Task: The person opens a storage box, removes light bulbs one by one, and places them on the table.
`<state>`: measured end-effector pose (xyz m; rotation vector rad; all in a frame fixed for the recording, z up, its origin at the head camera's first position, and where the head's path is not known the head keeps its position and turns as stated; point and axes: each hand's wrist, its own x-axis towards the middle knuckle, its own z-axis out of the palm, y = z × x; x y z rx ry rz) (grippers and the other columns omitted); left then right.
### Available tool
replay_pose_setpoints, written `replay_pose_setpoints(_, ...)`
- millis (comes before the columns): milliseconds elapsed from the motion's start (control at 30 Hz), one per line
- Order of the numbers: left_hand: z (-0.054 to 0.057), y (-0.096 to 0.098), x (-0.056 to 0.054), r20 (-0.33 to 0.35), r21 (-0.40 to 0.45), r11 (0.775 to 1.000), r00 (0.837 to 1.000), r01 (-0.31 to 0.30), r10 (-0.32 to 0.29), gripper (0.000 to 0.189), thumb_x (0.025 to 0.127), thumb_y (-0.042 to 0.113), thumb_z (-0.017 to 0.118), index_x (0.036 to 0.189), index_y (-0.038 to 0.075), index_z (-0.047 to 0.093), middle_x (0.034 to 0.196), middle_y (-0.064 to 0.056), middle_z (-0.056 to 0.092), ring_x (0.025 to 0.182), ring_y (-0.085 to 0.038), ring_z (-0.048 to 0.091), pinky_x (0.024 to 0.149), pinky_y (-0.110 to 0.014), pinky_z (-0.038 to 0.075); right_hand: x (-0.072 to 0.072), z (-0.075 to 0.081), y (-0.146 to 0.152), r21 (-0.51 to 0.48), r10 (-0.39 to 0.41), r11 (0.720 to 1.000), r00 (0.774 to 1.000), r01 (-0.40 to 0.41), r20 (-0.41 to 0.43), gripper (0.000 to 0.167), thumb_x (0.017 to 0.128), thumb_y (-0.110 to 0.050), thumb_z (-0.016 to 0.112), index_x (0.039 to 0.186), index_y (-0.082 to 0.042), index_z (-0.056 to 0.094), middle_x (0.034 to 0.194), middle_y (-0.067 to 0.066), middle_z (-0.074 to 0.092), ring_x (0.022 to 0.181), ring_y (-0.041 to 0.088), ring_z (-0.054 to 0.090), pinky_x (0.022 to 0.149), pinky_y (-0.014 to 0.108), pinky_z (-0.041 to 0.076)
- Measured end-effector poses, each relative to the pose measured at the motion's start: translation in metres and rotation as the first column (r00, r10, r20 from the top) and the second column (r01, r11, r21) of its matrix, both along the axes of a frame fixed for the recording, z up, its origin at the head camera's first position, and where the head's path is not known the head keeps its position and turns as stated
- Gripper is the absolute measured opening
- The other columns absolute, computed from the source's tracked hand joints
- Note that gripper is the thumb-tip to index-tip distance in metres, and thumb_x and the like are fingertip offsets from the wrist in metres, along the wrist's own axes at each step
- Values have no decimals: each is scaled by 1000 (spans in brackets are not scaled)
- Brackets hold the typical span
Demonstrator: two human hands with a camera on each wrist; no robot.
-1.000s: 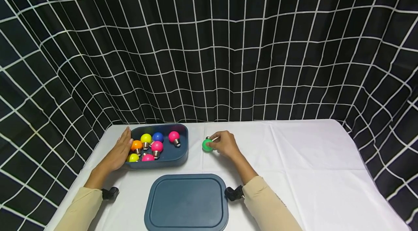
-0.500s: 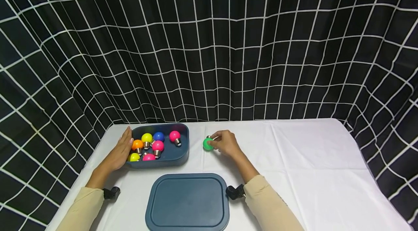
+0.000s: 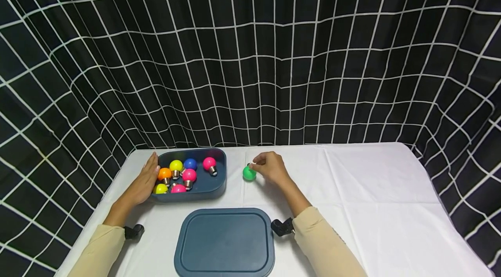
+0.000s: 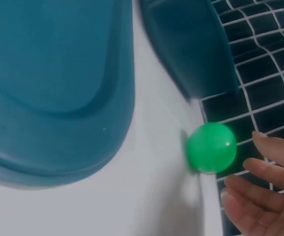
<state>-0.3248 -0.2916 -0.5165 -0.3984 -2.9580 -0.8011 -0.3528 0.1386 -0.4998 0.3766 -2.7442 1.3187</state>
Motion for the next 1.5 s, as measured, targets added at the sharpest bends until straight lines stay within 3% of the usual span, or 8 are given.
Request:
replay_pose_setpoints(333, -3, 1, 1, 15, -13, 1000, 1000, -8, 8, 65, 113, 40, 17, 159, -6, 8, 169, -20, -1, 156, -37, 1, 123, -59, 7, 6, 21, -12, -26, 32, 999, 999, -33, -41, 23, 88, -16, 79, 102, 3, 76, 95, 14, 77, 90, 29, 74, 85, 45, 57)
replay_pose_setpoints(767, 2, -1, 3, 19, -11, 1000, 1000, -22, 22, 67, 112, 41, 16, 159, -5, 6, 169, -19, -2, 156, -36, -2, 123, -57, 5, 13, 52, -42, -51, 121, 991, 990, -124, -70, 24, 88, -17, 79, 104, 1, 76, 95, 10, 77, 88, 25, 73, 85, 41, 58)
replay_pose_setpoints(1167, 2, 0, 2, 10, 3, 1000, 1000, -19, 19, 67, 112, 43, 14, 160, -2, 4, 170, -19, -2, 156, -36, -1, 123, -57, 6, 16, 59, -69, -33, 182, 982, 979, -186, -92, 22, 87, -14, 80, 102, 1, 77, 93, 9, 77, 86, 23, 72, 81, 37, 59)
replay_pose_setpoints(1500, 1, 2, 6, 23, 27, 999, 999, -39, 38, 68, 112, 44, 14, 160, -4, 7, 170, -18, -2, 156, -34, -2, 124, -57, 5, 15, 62, -82, 40, 216, 976, 971, -212, -107, 20, 86, -11, 82, 101, 1, 77, 93, 10, 77, 85, 21, 72, 78, 33, 59)
